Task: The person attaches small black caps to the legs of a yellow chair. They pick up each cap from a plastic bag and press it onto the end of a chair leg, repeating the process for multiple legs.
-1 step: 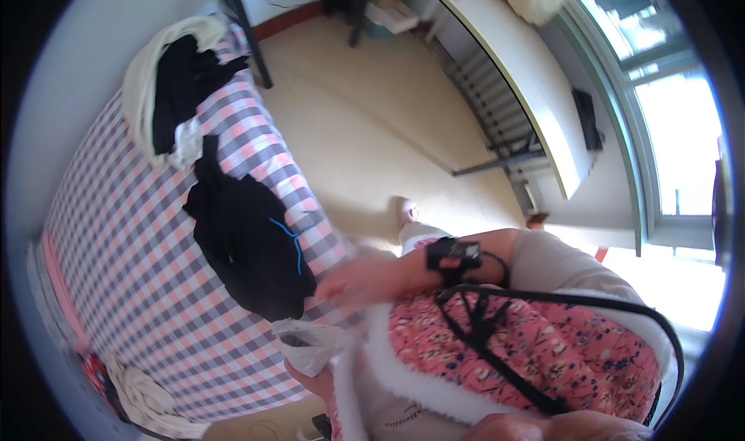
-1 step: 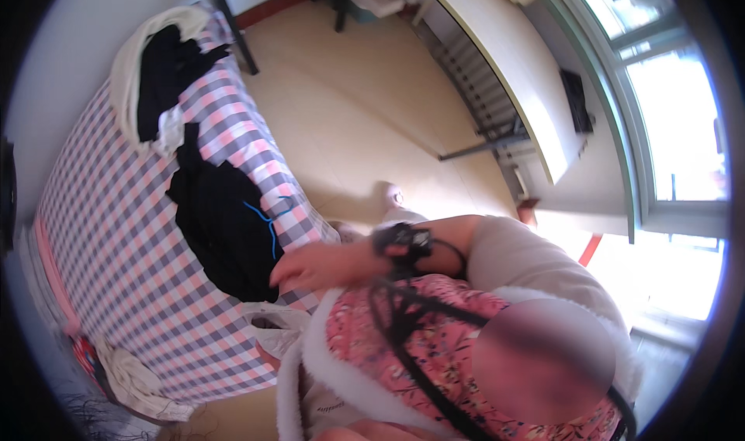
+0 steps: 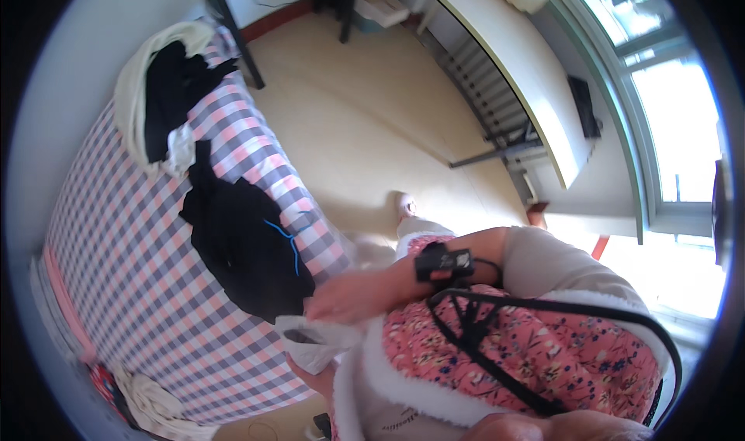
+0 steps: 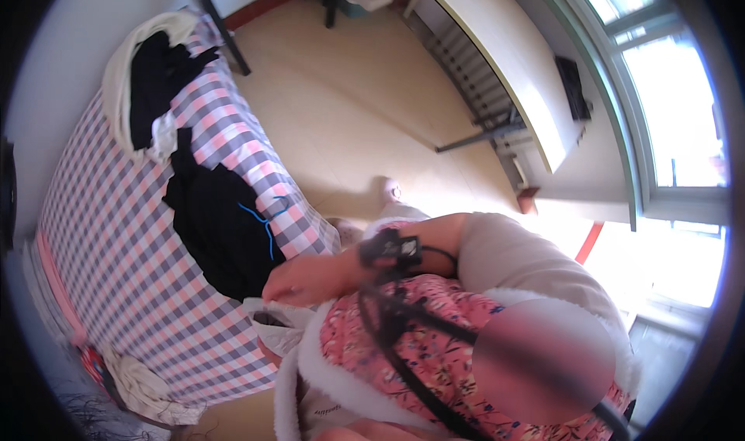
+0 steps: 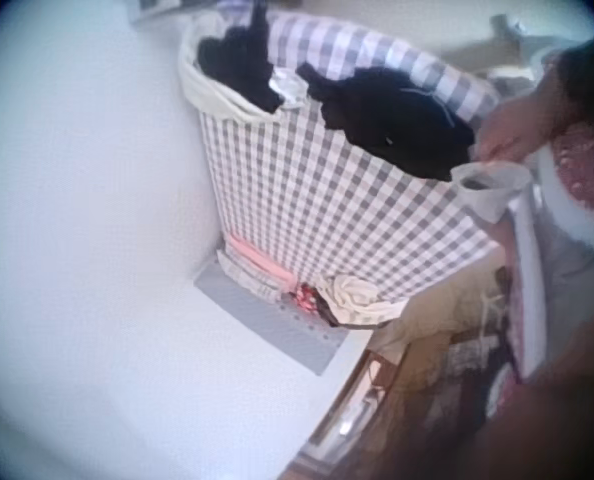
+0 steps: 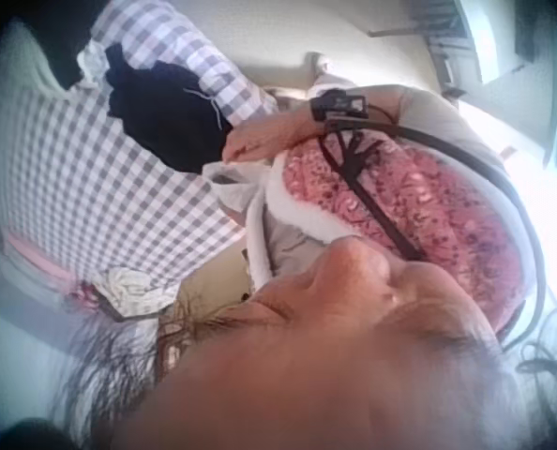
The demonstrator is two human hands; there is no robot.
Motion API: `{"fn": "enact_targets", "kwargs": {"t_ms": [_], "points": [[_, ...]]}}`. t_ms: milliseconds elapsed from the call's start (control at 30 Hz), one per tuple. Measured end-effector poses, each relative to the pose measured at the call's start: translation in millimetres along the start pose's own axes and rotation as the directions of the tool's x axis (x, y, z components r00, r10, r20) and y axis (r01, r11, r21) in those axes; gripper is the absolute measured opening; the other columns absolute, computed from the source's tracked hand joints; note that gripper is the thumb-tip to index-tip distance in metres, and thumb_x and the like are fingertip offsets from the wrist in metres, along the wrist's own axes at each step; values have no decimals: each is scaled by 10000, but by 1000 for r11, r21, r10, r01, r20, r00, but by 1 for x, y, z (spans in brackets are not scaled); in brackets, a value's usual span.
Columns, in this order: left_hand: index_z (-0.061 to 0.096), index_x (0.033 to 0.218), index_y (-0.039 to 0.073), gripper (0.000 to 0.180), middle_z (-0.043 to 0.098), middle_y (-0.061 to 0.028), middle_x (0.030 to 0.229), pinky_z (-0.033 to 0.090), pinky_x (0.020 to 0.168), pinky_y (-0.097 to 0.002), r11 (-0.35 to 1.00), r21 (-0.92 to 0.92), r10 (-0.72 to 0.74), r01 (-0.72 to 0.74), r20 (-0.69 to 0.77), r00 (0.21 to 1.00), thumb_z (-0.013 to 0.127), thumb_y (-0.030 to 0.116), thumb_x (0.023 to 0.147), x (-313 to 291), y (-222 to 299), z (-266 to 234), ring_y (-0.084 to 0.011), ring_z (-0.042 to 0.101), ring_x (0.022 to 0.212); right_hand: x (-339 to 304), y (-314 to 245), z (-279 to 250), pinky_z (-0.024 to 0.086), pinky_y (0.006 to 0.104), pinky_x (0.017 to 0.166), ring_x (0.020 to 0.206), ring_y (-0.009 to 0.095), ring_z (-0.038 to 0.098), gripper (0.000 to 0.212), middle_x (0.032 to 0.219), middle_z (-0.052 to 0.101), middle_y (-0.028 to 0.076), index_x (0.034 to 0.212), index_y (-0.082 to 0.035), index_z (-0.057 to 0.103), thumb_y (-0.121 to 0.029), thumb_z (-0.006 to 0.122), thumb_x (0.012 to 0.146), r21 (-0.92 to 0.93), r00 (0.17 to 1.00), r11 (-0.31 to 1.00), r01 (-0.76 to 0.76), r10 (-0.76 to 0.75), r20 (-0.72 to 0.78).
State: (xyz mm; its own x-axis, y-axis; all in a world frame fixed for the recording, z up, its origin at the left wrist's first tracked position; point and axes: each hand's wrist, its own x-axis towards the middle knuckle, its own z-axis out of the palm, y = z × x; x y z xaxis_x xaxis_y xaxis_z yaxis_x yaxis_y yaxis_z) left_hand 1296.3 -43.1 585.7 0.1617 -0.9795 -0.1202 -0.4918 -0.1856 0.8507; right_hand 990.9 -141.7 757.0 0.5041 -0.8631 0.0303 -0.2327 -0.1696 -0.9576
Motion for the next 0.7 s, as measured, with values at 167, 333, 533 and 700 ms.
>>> {"fn": "enact_targets", "kwargs": {"t_ms": [167, 333, 533, 700], "points": [[452, 1235, -19, 664, 557, -207, 1140, 421, 922, -421, 992, 52, 86, -118, 416, 905, 769, 137, 673, 20, 53, 33, -347, 544, 1077, -22, -11, -9, 495, 397, 819, 961, 322, 623, 198, 1020, 643, 160, 969, -44, 646, -120, 546, 816, -283, 890, 900, -331, 398, 224], [441, 1251, -18, 697, 546, -206, 1159, 415, 931, -418, 971, 49, 145, -235, 661, 736, 779, 149, 665, 24, 101, 81, -345, 534, 1092, -62, 24, -17, 516, 386, 763, 875, 323, 654, 163, 892, 680, 125, 837, -64, 699, -149, 587, 755, -510, 932, 835, -208, 327, 155], [427, 1269, -17, 737, 532, -204, 1182, 408, 943, -415, 945, 15, 176, -328, 820, 545, 791, 164, 655, 23, 147, 133, -342, 521, 1110, -84, 61, -12, 512, 337, 730, 833, 268, 653, 134, 847, 681, 89, 835, -85, 703, -147, 607, 764, -460, 947, 848, -263, 318, 44], [415, 1285, -16, 770, 521, -203, 1200, 402, 952, -413, 929, 6, 171, -371, 880, 444, 801, 176, 646, 22, 170, 160, -340, 511, 1125, -82, 61, -24, 501, 300, 714, 822, 220, 644, 120, 847, 674, 75, 840, -94, 706, -138, 608, 785, -345, 776, 746, -570, 627, 73]]}}
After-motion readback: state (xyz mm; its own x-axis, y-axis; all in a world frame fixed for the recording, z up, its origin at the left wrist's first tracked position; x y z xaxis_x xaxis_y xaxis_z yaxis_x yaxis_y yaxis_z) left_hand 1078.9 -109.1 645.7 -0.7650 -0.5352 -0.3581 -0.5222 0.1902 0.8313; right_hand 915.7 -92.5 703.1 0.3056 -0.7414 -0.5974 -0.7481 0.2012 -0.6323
